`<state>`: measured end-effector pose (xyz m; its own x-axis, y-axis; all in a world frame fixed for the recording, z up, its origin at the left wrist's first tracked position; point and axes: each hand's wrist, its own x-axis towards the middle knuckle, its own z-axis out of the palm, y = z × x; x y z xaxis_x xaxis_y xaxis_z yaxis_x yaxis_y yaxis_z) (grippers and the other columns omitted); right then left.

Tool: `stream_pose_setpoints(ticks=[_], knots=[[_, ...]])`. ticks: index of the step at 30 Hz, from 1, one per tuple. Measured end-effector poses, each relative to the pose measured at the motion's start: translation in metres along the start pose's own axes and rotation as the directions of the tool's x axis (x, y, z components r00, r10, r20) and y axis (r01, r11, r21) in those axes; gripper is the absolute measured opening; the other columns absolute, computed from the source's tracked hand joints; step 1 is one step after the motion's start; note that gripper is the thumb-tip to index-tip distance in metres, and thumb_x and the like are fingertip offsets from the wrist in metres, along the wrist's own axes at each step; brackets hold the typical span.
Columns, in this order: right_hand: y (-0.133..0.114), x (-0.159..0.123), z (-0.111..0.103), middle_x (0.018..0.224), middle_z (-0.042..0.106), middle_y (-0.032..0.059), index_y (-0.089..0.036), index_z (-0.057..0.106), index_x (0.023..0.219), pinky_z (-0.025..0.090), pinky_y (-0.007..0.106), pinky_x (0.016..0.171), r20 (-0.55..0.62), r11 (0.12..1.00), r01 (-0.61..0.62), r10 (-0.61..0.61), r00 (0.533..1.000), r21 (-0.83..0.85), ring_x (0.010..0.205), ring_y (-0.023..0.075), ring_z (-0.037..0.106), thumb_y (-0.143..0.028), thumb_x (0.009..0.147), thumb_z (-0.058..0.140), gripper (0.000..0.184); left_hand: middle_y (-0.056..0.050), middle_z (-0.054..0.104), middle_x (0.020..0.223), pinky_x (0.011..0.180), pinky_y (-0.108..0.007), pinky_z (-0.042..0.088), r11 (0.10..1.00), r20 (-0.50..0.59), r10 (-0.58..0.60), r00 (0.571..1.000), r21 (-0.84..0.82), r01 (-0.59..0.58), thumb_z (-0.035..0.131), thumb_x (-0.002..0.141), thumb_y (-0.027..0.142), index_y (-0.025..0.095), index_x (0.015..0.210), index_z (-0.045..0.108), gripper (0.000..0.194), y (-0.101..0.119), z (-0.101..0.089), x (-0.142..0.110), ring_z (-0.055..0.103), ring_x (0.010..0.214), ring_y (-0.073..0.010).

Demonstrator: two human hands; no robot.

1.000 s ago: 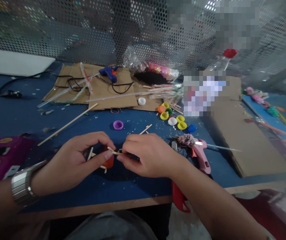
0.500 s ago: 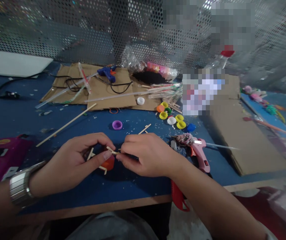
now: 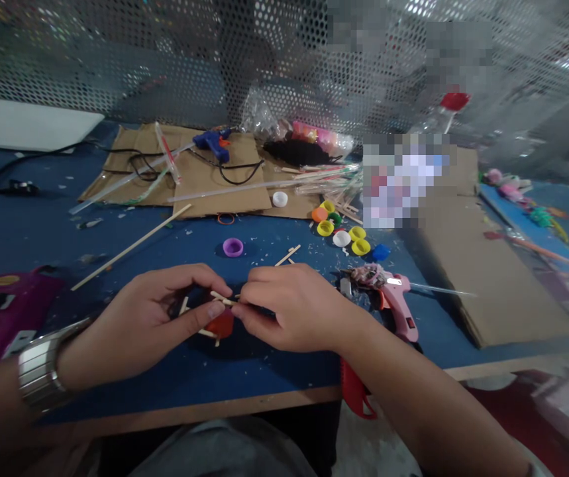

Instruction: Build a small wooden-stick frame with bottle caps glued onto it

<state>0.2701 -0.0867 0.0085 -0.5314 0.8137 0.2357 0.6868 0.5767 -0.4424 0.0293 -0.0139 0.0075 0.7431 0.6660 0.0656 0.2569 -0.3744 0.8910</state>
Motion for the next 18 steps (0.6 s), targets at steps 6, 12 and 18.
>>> stream_pose_setpoints(ticks=[6, 12, 18], knots=[[0.000, 0.000, 0.000, 0.084, 0.067, 0.0025, -0.019, 0.071, 0.089, 0.039, 0.031, 0.066, 0.009, 1.000, 0.000, 0.000, 1.000, -0.007, 0.074, 0.0156, 0.061, -0.029, 0.113, 0.055, 0.031, -0.003, 0.083, 0.096, 0.080, -0.030, 0.062, 0.995, 0.003, 0.098, 0.995, 0.033, -0.098, 0.067, 0.103, 0.028, 0.024, 0.105, 0.078, 0.012, -0.001, 0.000, -0.001, 0.078, 0.086, -0.0180], [-0.002, -0.001, -0.003, 0.085, 0.068, 0.0031, -0.020, 0.070, 0.090, 0.041, 0.030, 0.068, 0.046, 1.000, -0.006, 0.005, 0.999, 0.019, 0.076, 0.0161, 0.062, -0.035, 0.115, 0.053, 0.034, -0.002, 0.080, 0.095, 0.078, -0.028, 0.059, 0.992, 0.033, 0.111, 0.993, 0.047, -0.113, 0.063, 0.103, 0.024, 0.023, 0.101, 0.075, 0.012, 0.000, -0.002, -0.002, 0.075, 0.084, -0.0165], [0.005, -0.002, -0.016, 0.088, 0.071, 0.0052, -0.019, 0.068, 0.095, 0.045, 0.032, 0.075, -0.095, 0.992, -0.053, 0.065, 0.993, 0.117, 0.082, 0.0182, 0.063, -0.039, 0.120, 0.041, 0.042, -0.001, 0.079, 0.094, 0.076, -0.029, 0.057, 0.999, -0.005, 0.036, 0.999, 0.030, -0.036, 0.064, 0.104, 0.030, 0.025, 0.106, 0.075, 0.012, -0.003, -0.004, -0.001, 0.071, 0.080, -0.0161]])
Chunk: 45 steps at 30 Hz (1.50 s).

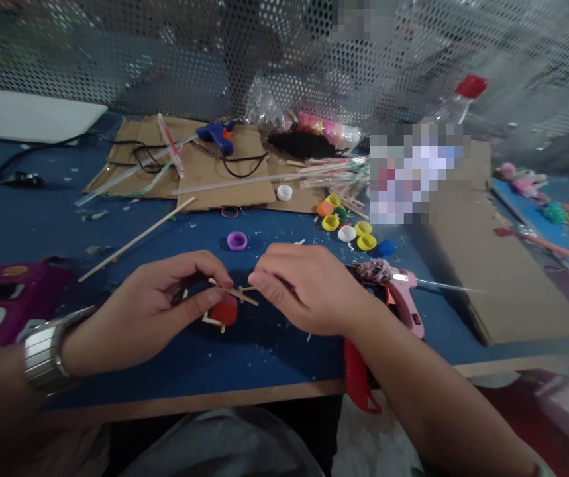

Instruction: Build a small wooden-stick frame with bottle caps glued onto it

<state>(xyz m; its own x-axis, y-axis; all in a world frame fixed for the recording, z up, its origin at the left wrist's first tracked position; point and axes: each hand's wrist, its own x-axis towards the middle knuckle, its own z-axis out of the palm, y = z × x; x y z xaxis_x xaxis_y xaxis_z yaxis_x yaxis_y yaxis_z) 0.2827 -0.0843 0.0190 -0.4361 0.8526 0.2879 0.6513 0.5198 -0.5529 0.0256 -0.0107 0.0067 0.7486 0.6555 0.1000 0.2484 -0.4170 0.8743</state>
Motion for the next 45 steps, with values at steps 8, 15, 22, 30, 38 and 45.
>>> stream_pose_setpoints(ticks=[8, 15, 22, 30, 38, 45], knots=[[0.016, 0.002, -0.010, 0.087, 0.072, 0.0042, -0.020, 0.070, 0.094, 0.044, 0.032, 0.074, -0.057, 0.980, -0.113, 0.105, 0.993, -0.162, 0.079, 0.0186, 0.064, -0.030, 0.114, 0.054, 0.028, -0.003, 0.080, 0.096, 0.074, -0.029, 0.058, 0.994, 0.023, -0.084, 0.996, -0.071, 0.086, 0.067, 0.103, 0.033, 0.024, 0.104, 0.076, 0.013, 0.001, 0.000, 0.001, 0.074, 0.082, -0.0169], [0.014, 0.003, -0.006, 0.096, 0.078, 0.0062, -0.018, 0.076, 0.103, 0.047, 0.033, 0.080, 0.147, 0.991, -0.048, 0.065, 0.987, -0.122, 0.087, 0.0201, 0.069, -0.022, 0.108, 0.063, 0.014, -0.006, 0.080, 0.091, 0.064, -0.028, 0.057, 0.976, 0.051, -0.173, 0.984, -0.122, 0.178, 0.070, 0.101, 0.040, 0.021, 0.106, 0.077, 0.020, 0.001, -0.002, 0.003, 0.073, 0.075, -0.0176], [0.004, 0.001, -0.005, 0.095, 0.077, 0.0053, -0.019, 0.075, 0.101, 0.048, 0.032, 0.078, 0.197, 0.998, -0.016, 0.005, 0.980, 0.053, 0.085, 0.0196, 0.070, -0.047, 0.106, 0.074, 0.029, -0.006, 0.080, 0.090, 0.067, -0.026, 0.059, 0.969, 0.019, -0.174, 0.984, -0.172, 0.175, 0.075, 0.099, 0.042, 0.019, 0.103, 0.076, 0.023, -0.002, -0.002, 0.005, 0.073, 0.077, -0.0168], [0.002, 0.002, -0.004, 0.086, 0.072, 0.0017, -0.021, 0.071, 0.093, 0.046, 0.029, 0.074, 0.137, 0.997, 0.019, -0.029, 0.990, 0.075, 0.077, 0.0150, 0.064, -0.024, 0.106, 0.071, 0.013, -0.006, 0.080, 0.090, 0.068, -0.026, 0.059, 0.962, 0.025, -0.191, 0.981, -0.193, 0.193, 0.075, 0.099, 0.042, 0.020, 0.103, 0.077, 0.022, 0.000, -0.001, 0.005, 0.073, 0.078, -0.0172], [0.010, 0.001, -0.006, 0.098, 0.077, 0.0049, -0.020, 0.075, 0.105, 0.049, 0.031, 0.079, 0.150, 1.000, 0.007, -0.003, 0.989, -0.026, 0.086, 0.0181, 0.070, -0.022, 0.104, 0.071, 0.005, -0.004, 0.079, 0.088, 0.065, -0.024, 0.057, 0.964, 0.023, -0.189, 0.982, -0.187, 0.190, 0.075, 0.099, 0.044, 0.020, 0.103, 0.077, 0.025, -0.001, -0.002, 0.005, 0.072, 0.074, -0.0158], [0.022, 0.002, 0.012, 0.101, 0.078, 0.0067, -0.020, 0.083, 0.110, 0.049, 0.033, 0.079, 0.201, 0.976, -0.049, 0.092, 0.975, -0.210, 0.091, 0.0226, 0.073, -0.019, 0.102, 0.072, 0.014, -0.006, 0.079, 0.091, 0.064, -0.026, 0.058, 0.959, 0.029, -0.212, 0.977, -0.188, 0.213, 0.074, 0.099, 0.044, 0.021, 0.104, 0.076, 0.024, -0.002, -0.001, 0.007, 0.073, 0.076, -0.0168]])
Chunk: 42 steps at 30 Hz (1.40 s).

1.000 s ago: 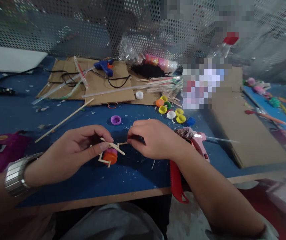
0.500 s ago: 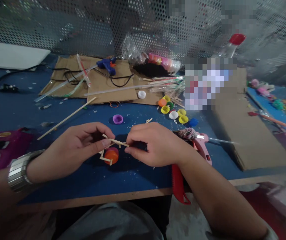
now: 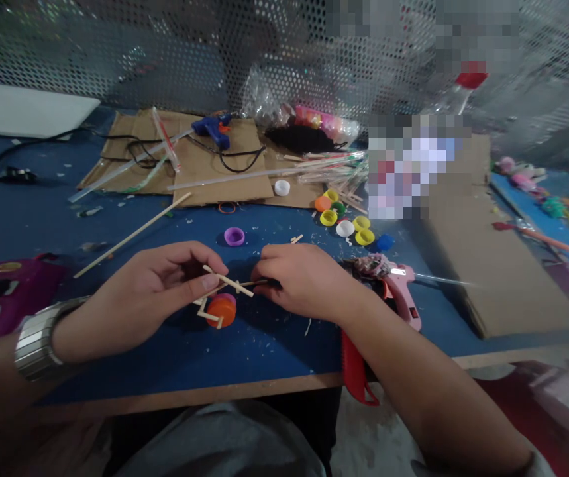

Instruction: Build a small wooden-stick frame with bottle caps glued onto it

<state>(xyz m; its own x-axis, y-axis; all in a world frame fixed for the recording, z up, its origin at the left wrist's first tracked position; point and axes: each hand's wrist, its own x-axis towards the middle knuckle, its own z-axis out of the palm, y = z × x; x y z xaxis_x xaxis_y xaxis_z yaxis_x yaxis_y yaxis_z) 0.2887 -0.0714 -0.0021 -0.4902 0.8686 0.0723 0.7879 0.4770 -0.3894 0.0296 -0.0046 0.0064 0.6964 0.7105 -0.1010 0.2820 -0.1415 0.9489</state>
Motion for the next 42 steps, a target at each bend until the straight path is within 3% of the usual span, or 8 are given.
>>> stream_pose_setpoints(ticks=[7, 13, 18, 27, 35, 42], knots=[[-0.005, 0.003, 0.001, 0.097, 0.075, 0.0051, -0.018, 0.081, 0.102, 0.045, 0.031, 0.076, 0.036, 0.997, -0.072, 0.072, 0.997, -0.001, 0.088, 0.0203, 0.070, -0.018, 0.100, 0.076, 0.005, -0.005, 0.078, 0.090, 0.068, -0.026, 0.059, 0.999, -0.018, 0.011, 1.000, -0.034, -0.012, 0.076, 0.097, 0.038, 0.020, 0.102, 0.076, 0.018, 0.003, 0.000, 0.000, 0.074, 0.079, -0.0174], [-0.008, -0.002, -0.011, 0.094, 0.074, 0.0028, -0.018, 0.076, 0.102, 0.047, 0.029, 0.075, -0.174, 0.975, 0.088, -0.053, 0.983, 0.202, 0.085, 0.0176, 0.068, -0.042, 0.100, 0.085, 0.026, -0.002, 0.077, 0.088, 0.066, -0.022, 0.057, 0.998, -0.035, 0.016, 0.999, -0.067, -0.018, 0.078, 0.096, 0.039, 0.020, 0.099, 0.075, 0.019, 0.004, 0.000, 0.001, 0.072, 0.078, -0.0146], [-0.009, -0.005, -0.015, 0.091, 0.076, 0.0026, -0.019, 0.076, 0.098, 0.048, 0.028, 0.074, -0.256, 0.970, 0.108, -0.050, 0.965, 0.217, 0.081, 0.0162, 0.068, -0.032, 0.104, 0.080, 0.014, -0.003, 0.077, 0.090, 0.069, -0.022, 0.058, 0.998, -0.024, 0.009, 1.000, -0.068, -0.010, 0.078, 0.097, 0.041, 0.020, 0.100, 0.076, 0.022, 0.003, 0.000, 0.000, 0.071, 0.079, -0.0142], [-0.009, -0.004, -0.015, 0.092, 0.077, 0.0019, -0.019, 0.077, 0.100, 0.050, 0.025, 0.072, -0.298, 0.979, 0.102, -0.046, 0.953, 0.176, 0.078, 0.0129, 0.068, -0.029, 0.107, 0.076, 0.012, -0.002, 0.076, 0.087, 0.065, -0.021, 0.055, 0.997, -0.003, -0.010, 1.000, -0.079, 0.010, 0.080, 0.095, 0.042, 0.020, 0.101, 0.076, 0.023, 0.000, 0.000, 0.001, 0.067, 0.075, -0.0131], [-0.008, -0.004, -0.014, 0.089, 0.076, 0.0001, -0.020, 0.075, 0.098, 0.049, 0.024, 0.070, -0.292, 0.983, 0.098, -0.050, 0.955, 0.153, 0.077, 0.0117, 0.068, -0.025, 0.105, 0.076, 0.009, -0.003, 0.077, 0.084, 0.064, -0.022, 0.056, 0.994, 0.014, -0.026, 1.000, -0.106, 0.027, 0.079, 0.091, 0.035, 0.019, 0.101, 0.076, 0.020, 0.004, 0.000, 0.001, 0.070, 0.074, -0.0141], [-0.010, -0.004, -0.016, 0.089, 0.076, 0.0007, -0.020, 0.075, 0.097, 0.049, 0.025, 0.070, -0.278, 0.986, 0.092, -0.050, 0.959, 0.139, 0.077, 0.0127, 0.068, -0.025, 0.105, 0.076, 0.009, -0.004, 0.077, 0.082, 0.064, -0.023, 0.056, 0.997, 0.017, -0.031, 0.999, -0.073, 0.032, 0.079, 0.092, 0.042, 0.019, 0.098, 0.076, 0.024, 0.004, 0.000, 0.001, 0.070, 0.073, -0.0149]])
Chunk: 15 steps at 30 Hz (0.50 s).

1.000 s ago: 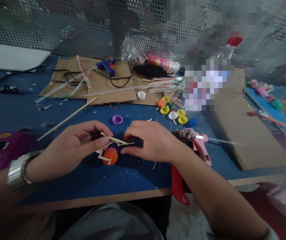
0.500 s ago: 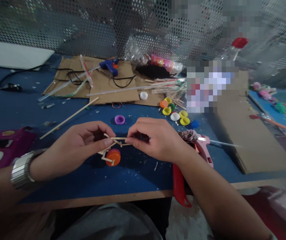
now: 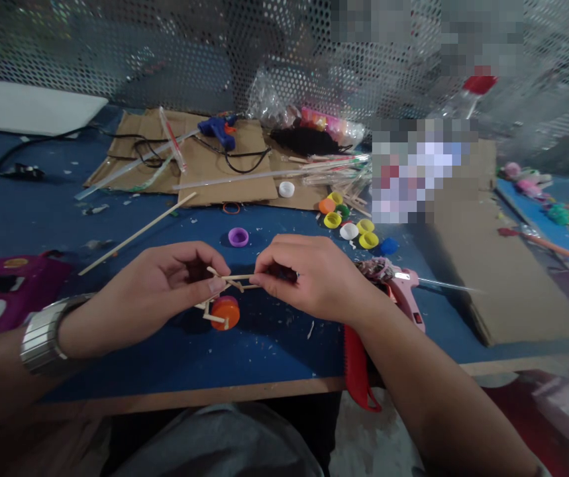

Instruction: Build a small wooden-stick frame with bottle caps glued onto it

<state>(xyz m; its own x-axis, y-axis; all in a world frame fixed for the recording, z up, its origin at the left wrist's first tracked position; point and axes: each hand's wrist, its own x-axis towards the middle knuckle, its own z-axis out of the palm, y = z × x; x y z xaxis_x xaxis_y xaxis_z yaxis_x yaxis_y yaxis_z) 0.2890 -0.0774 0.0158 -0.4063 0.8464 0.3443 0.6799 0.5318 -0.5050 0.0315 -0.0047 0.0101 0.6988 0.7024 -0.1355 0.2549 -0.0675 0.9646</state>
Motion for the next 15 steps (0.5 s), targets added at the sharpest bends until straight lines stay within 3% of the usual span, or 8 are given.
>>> stream_pose_setpoints(ticks=[15], knots=[[-0.0008, 0.0000, -0.0011, 0.089, 0.076, 0.0007, -0.018, 0.076, 0.096, 0.049, 0.024, 0.070, -0.006, 1.000, -0.005, 0.005, 1.000, 0.013, 0.075, 0.0116, 0.067, -0.025, 0.104, 0.076, 0.011, -0.003, 0.079, 0.083, 0.064, -0.022, 0.058, 1.000, -0.025, -0.017, 1.000, 0.000, 0.017, 0.084, 0.088, 0.038, 0.020, 0.101, 0.079, 0.023, -0.0006, -0.0006, 0.0008, 0.073, 0.074, -0.0151]])
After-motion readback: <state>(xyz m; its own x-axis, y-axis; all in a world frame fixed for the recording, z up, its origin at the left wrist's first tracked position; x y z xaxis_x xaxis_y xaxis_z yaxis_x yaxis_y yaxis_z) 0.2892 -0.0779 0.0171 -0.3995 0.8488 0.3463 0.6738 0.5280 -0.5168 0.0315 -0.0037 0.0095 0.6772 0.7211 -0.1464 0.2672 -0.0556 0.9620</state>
